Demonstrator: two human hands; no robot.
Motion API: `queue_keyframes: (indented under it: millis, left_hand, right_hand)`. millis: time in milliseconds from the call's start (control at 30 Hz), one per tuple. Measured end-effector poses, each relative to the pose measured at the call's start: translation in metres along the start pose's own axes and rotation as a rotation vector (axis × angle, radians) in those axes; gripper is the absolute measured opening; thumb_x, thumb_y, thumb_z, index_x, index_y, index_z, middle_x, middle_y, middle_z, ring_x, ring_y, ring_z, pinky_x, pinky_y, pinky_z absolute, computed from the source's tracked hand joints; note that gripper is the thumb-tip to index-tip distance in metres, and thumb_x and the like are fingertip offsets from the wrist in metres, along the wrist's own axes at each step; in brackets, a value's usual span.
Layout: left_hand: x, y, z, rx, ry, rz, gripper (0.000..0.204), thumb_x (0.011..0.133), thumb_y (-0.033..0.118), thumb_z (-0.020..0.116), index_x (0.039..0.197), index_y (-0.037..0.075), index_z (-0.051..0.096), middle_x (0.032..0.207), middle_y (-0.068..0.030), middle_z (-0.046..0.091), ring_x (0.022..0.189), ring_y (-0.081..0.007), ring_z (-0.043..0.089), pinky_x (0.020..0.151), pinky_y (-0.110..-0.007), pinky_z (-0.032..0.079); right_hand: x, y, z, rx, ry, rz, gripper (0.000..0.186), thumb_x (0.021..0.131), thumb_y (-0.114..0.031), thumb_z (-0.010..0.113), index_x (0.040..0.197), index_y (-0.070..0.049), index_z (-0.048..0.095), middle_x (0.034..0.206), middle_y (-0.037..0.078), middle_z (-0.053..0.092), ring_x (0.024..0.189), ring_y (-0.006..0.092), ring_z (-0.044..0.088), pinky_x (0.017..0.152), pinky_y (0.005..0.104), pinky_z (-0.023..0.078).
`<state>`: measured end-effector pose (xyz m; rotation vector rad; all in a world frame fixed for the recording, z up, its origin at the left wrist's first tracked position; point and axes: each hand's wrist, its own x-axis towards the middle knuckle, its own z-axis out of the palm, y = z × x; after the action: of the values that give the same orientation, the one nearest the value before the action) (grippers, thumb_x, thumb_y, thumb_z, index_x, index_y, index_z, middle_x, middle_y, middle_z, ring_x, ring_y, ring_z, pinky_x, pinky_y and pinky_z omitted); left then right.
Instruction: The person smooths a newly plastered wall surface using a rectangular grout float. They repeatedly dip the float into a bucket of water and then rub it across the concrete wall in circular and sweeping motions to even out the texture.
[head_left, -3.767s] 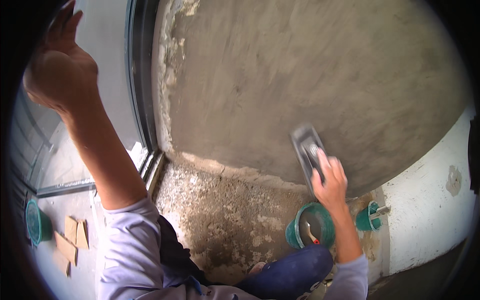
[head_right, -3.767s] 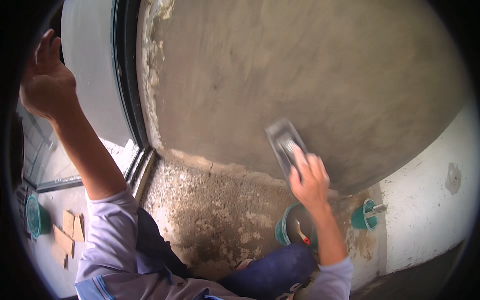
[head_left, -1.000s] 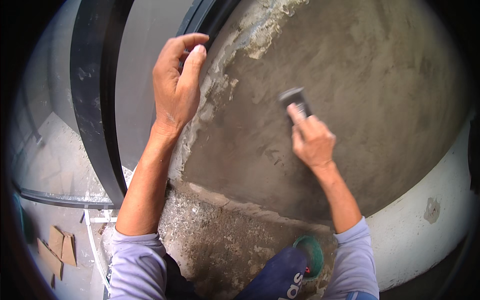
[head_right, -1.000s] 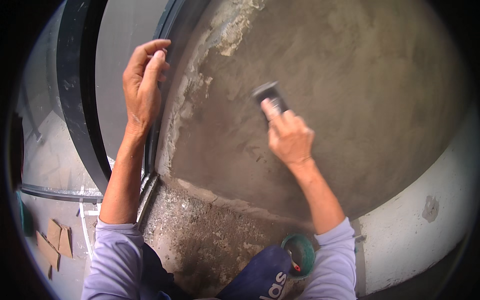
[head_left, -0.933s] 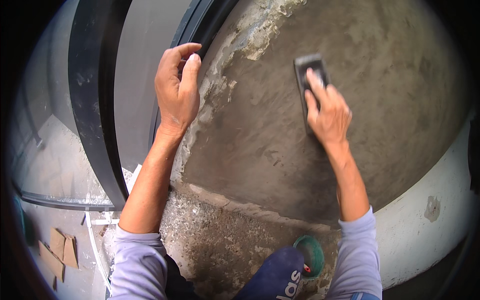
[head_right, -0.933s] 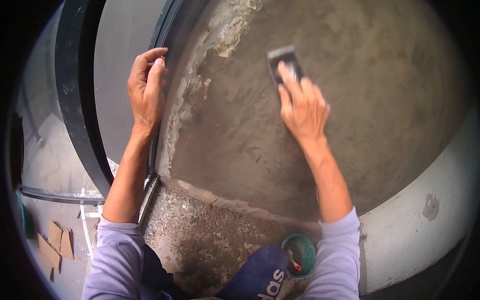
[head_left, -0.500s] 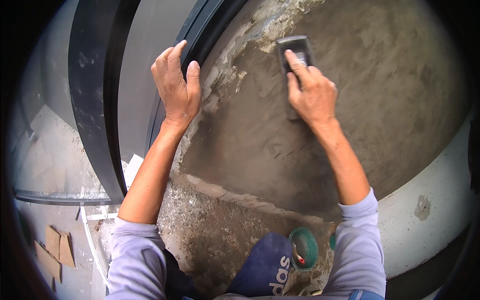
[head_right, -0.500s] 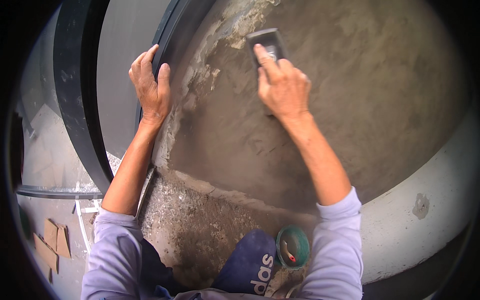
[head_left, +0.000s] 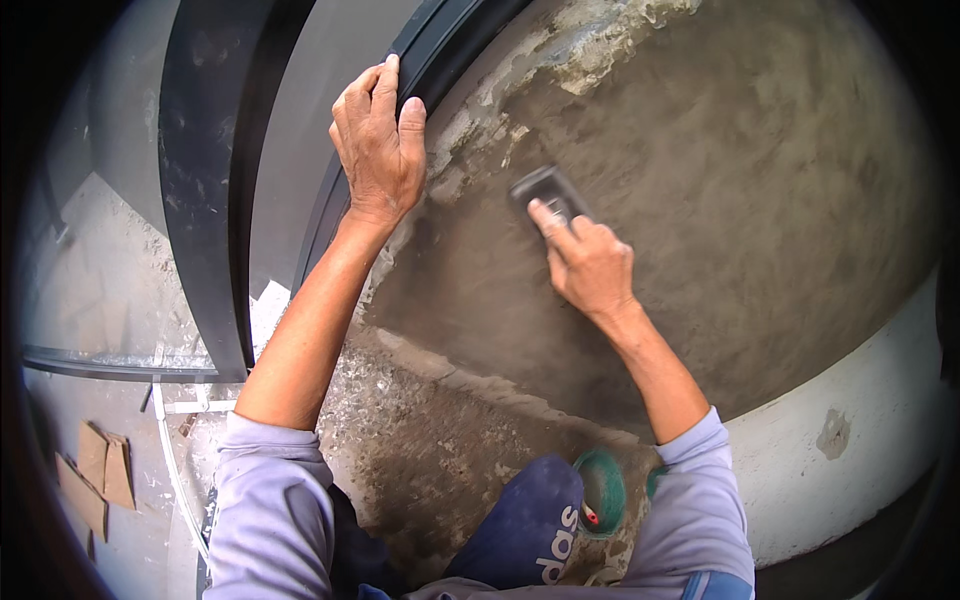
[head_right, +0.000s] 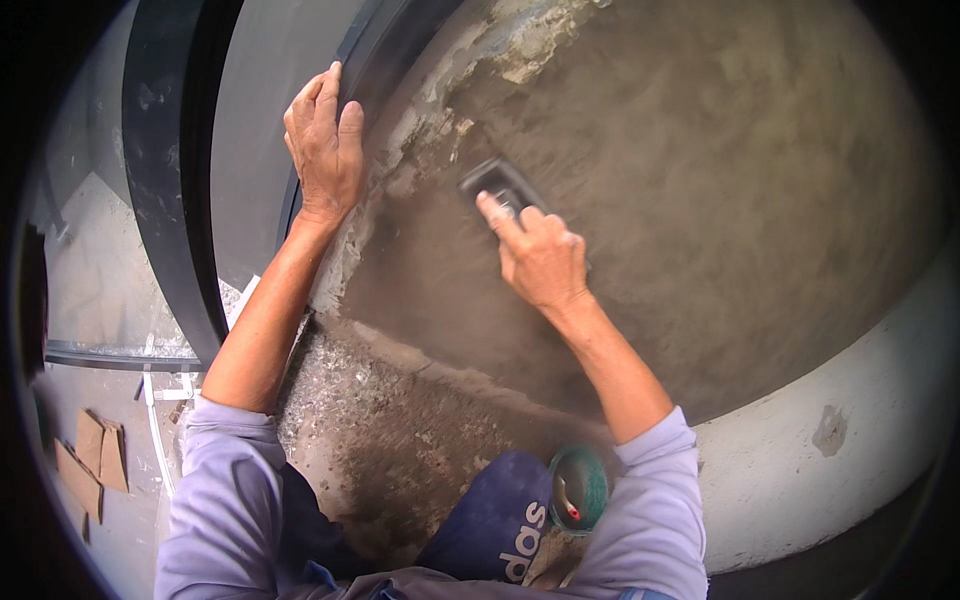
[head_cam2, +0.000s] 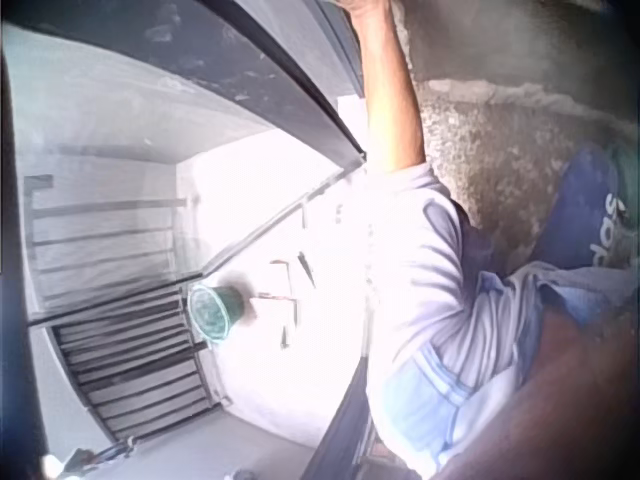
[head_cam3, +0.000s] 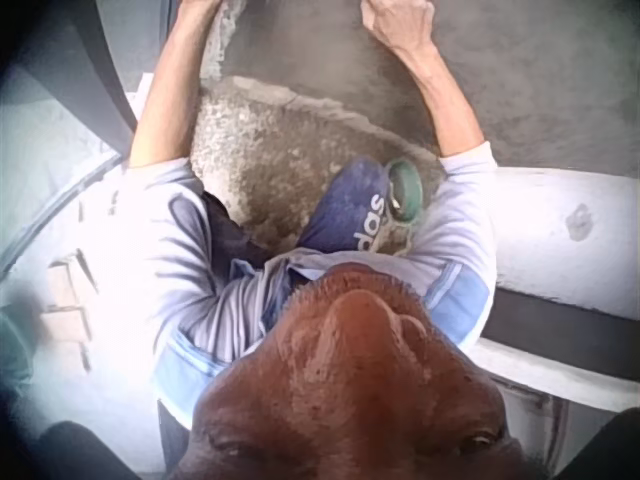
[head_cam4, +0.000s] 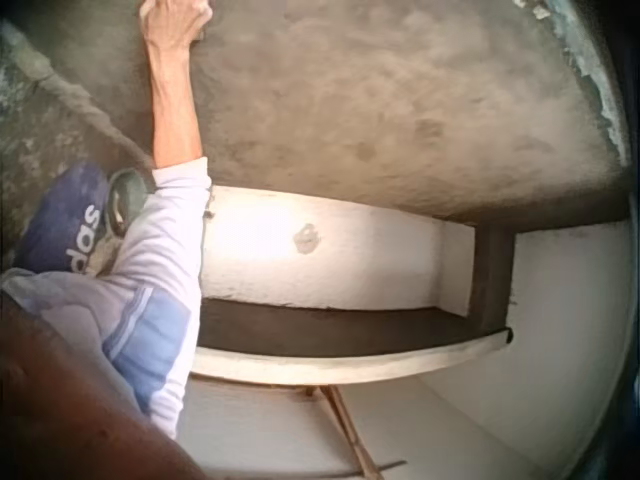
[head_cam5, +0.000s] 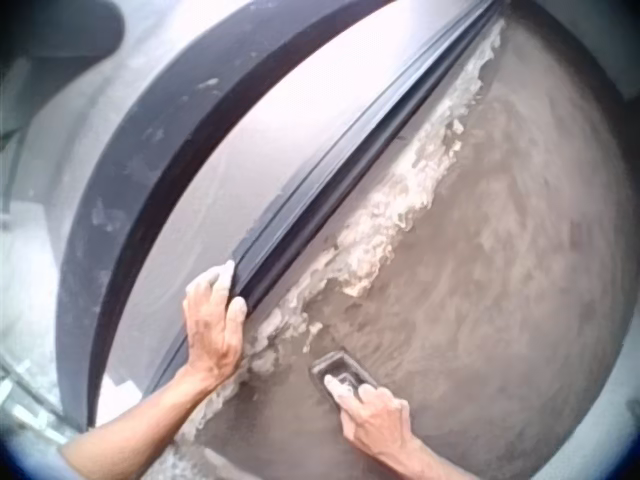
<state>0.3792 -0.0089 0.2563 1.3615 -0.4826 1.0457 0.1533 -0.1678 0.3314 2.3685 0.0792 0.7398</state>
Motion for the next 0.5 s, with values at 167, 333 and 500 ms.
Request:
queue_keyframes:
  millis: [167, 333, 500]
  left_hand:
    - [-0.005, -0.012, 0.006, 0.079, 0.023, -0.013, 0.054, 0.101, 0.033, 0.059, 0.152, 0.020, 0.051, 0.147, -0.0116, 0.044, 0.134, -0.0294, 0.044, 0.115, -0.051, 0.028]
    - [-0.012, -0.014, 0.011, 0.089, -0.035, -0.010, 0.056, 0.101, 0.041, 0.060, 0.154, 0.026, 0.049, 0.144, -0.0121, 0.048, 0.136, -0.0294, 0.045, 0.117, -0.052, 0.026]
    - [-0.003, -0.029, 0.006, 0.001, 0.031, -0.018, 0.053, 0.104, 0.051, 0.052, 0.150, 0.025, 0.054, 0.143, -0.0139, 0.049, 0.133, -0.0296, 0.045, 0.116, -0.053, 0.024]
  right_hand:
    - [0.050, -0.008, -0.011, 0.029, 0.199, 0.107, 0.055, 0.084, -0.013, 0.073, 0.136, -0.028, 0.066, 0.077, 0.008, 0.056, 0.065, 0.0298, 0.063, 0.059, 0.0426, 0.056]
    - [-0.001, 0.007, -0.013, 0.008, 0.003, 0.051, 0.057, 0.083, -0.011, 0.073, 0.137, -0.028, 0.065, 0.075, 0.008, 0.055, 0.063, 0.0295, 0.062, 0.058, 0.0427, 0.055]
    - [0.065, -0.021, -0.008, 0.048, 0.117, 0.091, 0.056, 0.085, -0.012, 0.073, 0.138, -0.028, 0.065, 0.074, 0.008, 0.057, 0.062, 0.0304, 0.062, 0.058, 0.0438, 0.053]
